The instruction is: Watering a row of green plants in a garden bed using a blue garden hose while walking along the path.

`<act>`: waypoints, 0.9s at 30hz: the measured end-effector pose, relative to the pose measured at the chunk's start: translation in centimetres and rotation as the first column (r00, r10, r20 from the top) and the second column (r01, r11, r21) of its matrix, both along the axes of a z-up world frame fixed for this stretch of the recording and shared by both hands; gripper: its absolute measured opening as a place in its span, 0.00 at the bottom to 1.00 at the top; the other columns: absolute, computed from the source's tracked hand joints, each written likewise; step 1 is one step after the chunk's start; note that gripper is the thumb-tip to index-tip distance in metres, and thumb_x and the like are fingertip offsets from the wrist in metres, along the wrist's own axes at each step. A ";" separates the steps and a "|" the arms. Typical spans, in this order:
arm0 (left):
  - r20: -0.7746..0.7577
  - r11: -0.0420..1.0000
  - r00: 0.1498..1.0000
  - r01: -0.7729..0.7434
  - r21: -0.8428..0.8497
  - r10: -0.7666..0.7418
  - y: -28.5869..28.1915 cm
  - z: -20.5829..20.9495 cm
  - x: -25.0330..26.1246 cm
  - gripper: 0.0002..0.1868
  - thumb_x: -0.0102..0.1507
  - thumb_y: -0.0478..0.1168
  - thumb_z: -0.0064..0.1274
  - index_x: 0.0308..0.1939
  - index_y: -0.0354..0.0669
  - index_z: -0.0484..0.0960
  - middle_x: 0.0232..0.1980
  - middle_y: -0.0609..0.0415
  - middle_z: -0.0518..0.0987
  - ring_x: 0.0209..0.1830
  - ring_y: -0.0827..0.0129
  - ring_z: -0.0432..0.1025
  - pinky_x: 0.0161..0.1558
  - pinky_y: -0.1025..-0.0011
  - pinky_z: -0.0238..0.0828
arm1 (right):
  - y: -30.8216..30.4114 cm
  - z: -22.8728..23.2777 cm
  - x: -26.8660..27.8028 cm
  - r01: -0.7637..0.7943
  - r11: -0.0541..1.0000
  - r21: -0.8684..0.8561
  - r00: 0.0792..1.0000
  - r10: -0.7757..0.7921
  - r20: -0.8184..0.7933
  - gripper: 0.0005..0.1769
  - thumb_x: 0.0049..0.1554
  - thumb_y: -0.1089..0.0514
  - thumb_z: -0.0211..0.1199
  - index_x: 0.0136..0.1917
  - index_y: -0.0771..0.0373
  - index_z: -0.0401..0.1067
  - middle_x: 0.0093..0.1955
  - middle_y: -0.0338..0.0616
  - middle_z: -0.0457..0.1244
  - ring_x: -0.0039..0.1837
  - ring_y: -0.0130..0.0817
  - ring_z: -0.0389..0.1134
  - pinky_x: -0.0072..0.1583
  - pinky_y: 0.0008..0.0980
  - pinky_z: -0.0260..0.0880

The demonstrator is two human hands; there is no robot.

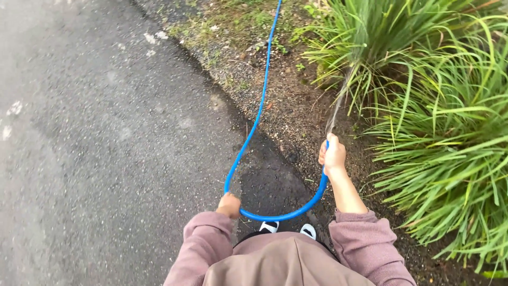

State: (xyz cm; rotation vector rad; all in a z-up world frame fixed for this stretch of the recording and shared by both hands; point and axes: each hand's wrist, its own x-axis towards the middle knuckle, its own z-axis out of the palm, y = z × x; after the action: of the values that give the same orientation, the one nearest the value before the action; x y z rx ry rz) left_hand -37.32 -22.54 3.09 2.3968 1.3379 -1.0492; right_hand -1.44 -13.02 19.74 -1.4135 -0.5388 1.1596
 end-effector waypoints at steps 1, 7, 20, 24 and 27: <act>0.001 1.000 1.000 -0.010 0.000 0.010 0.1 0.3 -0.5 0.22 0.57 0.60 0.54 0.45 0.55 0.89 0.47 0.59 0.87 0.58 0.65 0.78 0.65 0.65 0.60 | 0.0 -0.1 -0.1 -0.010 1.000 0.000 1.000 0.010 0.001 0.33 0.62 0.40 0.53 0.22 0.61 0.58 0.17 0.42 0.42 0.18 0.31 0.45 0.25 0.29 0.44; -0.056 0.997 0.995 -0.075 0.032 0.077 -0.5 1.7 -2.9 0.17 0.58 0.55 0.53 0.43 0.57 0.89 0.47 0.61 0.87 0.58 0.65 0.77 0.65 0.65 0.57 | -1.0 0.1 -0.9 -0.045 0.999 -0.016 0.998 0.044 -0.042 0.34 0.62 0.38 0.50 0.22 0.59 0.57 0.16 0.40 0.42 0.17 0.30 0.44 0.24 0.28 0.44; -0.034 0.998 0.999 0.001 -0.057 -0.003 -5.1 0.1 0.9 0.23 0.58 0.59 0.52 0.48 0.52 0.88 0.49 0.58 0.87 0.59 0.62 0.77 0.61 0.64 0.59 | -3.0 -1.9 -0.2 0.015 0.999 -0.031 1.000 -0.016 -0.019 0.33 0.61 0.39 0.52 0.21 0.60 0.57 0.16 0.41 0.42 0.17 0.30 0.43 0.24 0.29 0.43; -0.046 0.997 0.999 -0.005 -0.083 0.001 -6.0 0.5 1.7 0.26 0.59 0.61 0.52 0.51 0.50 0.87 0.53 0.58 0.86 0.62 0.62 0.75 0.62 0.63 0.57 | -3.9 -2.0 0.3 0.027 0.999 -0.025 1.000 -0.027 -0.010 0.34 0.61 0.40 0.53 0.21 0.60 0.57 0.16 0.40 0.42 0.17 0.30 0.43 0.24 0.29 0.43; -0.031 0.998 0.999 -0.018 -0.065 0.016 -6.8 -0.2 1.9 0.24 0.58 0.58 0.53 0.50 0.50 0.87 0.52 0.59 0.86 0.61 0.63 0.76 0.62 0.64 0.57 | -4.9 -2.1 0.6 0.032 0.999 -0.029 0.999 -0.032 0.009 0.33 0.61 0.41 0.52 0.21 0.60 0.58 0.16 0.41 0.43 0.18 0.31 0.44 0.24 0.29 0.43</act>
State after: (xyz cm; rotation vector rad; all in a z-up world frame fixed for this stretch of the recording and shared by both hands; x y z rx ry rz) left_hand -35.41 -29.39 2.88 2.3276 1.3109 -1.1119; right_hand -0.85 -17.90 17.59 -1.4475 -0.5049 1.1404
